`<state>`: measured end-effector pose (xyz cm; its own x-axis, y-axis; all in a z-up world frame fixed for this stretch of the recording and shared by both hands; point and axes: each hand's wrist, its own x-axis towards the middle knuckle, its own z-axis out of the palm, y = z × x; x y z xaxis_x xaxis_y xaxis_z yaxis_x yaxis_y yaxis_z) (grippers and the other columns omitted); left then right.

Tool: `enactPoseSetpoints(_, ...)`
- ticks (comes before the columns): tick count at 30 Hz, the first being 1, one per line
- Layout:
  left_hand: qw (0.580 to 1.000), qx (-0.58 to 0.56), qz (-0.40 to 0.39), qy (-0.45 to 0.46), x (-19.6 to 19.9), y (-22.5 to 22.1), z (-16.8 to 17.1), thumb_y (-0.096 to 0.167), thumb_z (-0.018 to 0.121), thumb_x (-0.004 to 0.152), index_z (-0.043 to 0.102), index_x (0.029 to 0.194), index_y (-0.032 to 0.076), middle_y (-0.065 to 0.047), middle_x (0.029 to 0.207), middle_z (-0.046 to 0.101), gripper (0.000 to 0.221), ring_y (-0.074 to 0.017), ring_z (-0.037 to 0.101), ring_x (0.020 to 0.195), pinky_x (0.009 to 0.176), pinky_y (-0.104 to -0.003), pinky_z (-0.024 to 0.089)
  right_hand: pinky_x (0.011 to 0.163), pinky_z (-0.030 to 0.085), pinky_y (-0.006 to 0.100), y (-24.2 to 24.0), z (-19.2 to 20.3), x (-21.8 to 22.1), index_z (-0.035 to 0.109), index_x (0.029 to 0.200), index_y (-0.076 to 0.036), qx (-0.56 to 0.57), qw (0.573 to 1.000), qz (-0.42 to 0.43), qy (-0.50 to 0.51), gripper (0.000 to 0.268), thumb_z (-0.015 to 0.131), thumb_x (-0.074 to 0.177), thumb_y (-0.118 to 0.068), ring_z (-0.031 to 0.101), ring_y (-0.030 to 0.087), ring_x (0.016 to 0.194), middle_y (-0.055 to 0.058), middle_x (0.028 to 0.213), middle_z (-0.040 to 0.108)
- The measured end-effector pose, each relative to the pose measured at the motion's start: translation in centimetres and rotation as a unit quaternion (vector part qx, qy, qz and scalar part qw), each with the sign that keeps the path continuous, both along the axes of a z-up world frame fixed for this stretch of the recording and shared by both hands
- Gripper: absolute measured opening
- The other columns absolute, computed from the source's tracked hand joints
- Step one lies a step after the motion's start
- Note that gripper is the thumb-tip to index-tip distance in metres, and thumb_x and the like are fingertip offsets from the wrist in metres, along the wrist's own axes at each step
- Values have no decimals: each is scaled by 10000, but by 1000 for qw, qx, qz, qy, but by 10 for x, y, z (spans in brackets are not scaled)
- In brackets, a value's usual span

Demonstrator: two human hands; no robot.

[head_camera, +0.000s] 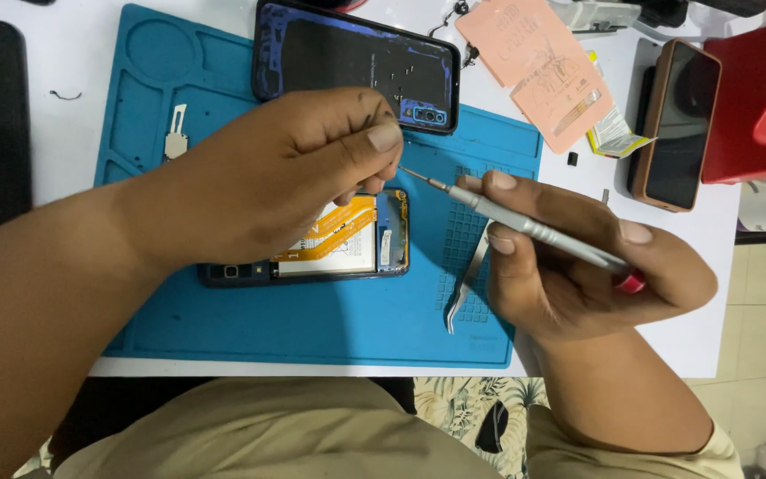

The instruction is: Assembling a mobile phone by installing internal screws into the chassis using a precision screwdriver.

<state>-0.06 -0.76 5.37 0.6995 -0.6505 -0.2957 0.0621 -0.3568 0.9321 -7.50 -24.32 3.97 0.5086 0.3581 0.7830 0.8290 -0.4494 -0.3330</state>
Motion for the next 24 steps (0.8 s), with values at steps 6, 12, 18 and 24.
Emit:
enactPoseSetpoints(6, 1000, 3, -3, 5, 0, -2, -1, 418, 401, 1066, 583, 887, 189, 16, 736, 597, 343, -107, 577, 590, 554, -312, 448, 811, 702, 628, 2, -1, -3, 242, 1311, -83, 43, 999, 17, 25, 521, 546, 957, 150, 709, 395, 879, 413, 925, 564)
enactPoseSetpoints(12, 1000, 7, -9, -4, 0, -2, -1, 417, 398, 1073, 584, 882, 197, 15, 693, 578, 346, -106, 533, 550, 517, -318, 422, 849, 675, 657, -1, -9, -2, 251, 1335, -52, 70, 996, 45, 29, 576, 556, 920, 205, 701, 453, 883, 479, 935, 549)
enactPoseSetpoints(18, 1000, 17, -4, 21, -1, -4, 2, 400, 413, 1075, 600, 895, 195, 3, 750, 634, 331, -121, 618, 602, 541, -307, 465, 817, 686, 626, 1, -7, -3, 231, 1289, -45, 53, 998, 19, 19, 539, 561, 929, 180, 709, 435, 853, 440, 869, 549)
enactPoseSetpoints(24, 999, 28, -5, 16, -1, -4, 2, 395, 416, 1081, 604, 921, 202, 0, 730, 622, 313, -120, 598, 588, 531, -316, 454, 819, 699, 602, 1, -5, 2, 250, 1270, -44, 48, 998, 39, 9, 499, 562, 941, 165, 717, 418, 866, 442, 941, 564)
